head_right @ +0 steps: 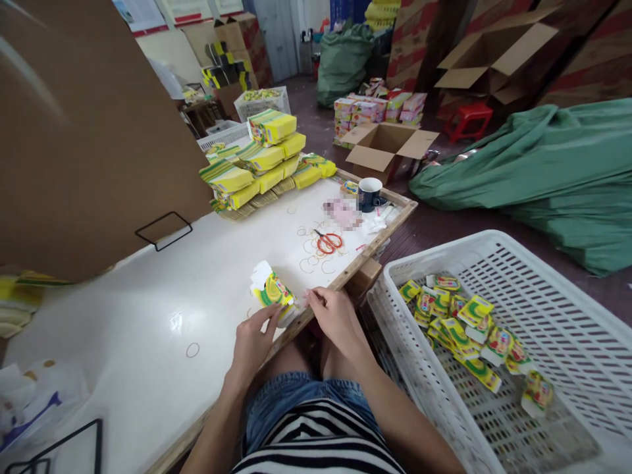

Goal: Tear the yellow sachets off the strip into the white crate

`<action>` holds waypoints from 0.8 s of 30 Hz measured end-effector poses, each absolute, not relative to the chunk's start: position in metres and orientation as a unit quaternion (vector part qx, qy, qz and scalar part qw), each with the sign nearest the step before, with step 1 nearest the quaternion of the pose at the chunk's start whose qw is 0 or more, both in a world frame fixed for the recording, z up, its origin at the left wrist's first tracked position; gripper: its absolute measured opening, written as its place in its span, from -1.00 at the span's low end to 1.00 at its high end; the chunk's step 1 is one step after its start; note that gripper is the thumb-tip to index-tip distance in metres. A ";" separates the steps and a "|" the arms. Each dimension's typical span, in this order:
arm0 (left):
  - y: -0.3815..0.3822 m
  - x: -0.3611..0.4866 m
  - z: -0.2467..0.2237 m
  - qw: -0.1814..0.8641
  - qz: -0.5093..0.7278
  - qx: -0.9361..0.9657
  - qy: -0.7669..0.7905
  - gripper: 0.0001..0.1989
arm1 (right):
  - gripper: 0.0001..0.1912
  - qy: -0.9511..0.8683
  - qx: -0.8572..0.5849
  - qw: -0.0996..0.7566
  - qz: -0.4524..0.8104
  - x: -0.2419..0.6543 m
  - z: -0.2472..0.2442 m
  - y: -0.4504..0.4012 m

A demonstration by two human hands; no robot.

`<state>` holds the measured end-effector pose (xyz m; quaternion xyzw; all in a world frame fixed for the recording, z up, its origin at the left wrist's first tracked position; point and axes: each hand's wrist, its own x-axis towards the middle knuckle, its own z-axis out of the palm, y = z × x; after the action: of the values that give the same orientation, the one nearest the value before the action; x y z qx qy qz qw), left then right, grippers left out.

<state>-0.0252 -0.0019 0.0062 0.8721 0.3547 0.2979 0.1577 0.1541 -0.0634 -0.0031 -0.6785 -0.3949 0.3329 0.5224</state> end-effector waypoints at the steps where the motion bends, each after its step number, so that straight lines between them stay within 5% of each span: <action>1: -0.006 -0.024 0.008 0.158 0.325 0.869 0.337 -0.81 | -0.61 -0.377 -0.671 0.530 0.355 0.154 -0.005 -0.063; 8: -0.032 -0.005 0.015 0.305 0.404 0.832 0.227 -0.70 | -0.62 -0.263 -0.554 0.657 0.438 0.159 -0.002 -0.074; 12: -0.021 0.001 0.017 0.533 0.485 0.611 0.327 -0.57 | -0.66 -0.257 -0.526 0.682 0.438 0.152 0.007 -0.084; 16: -0.011 0.005 0.020 0.752 0.351 0.492 0.263 -0.47 | -0.70 -0.269 -0.486 0.673 0.489 0.141 0.015 -0.084; 24: -0.016 0.014 0.022 0.780 0.356 0.444 0.260 -0.63 | -0.67 -0.287 -0.490 0.653 0.501 0.142 0.024 -0.088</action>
<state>0.0135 -0.0161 0.0219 0.4440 0.2601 0.3560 0.7800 0.1419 -0.0875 0.0239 -0.4904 -0.2870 0.5006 0.6531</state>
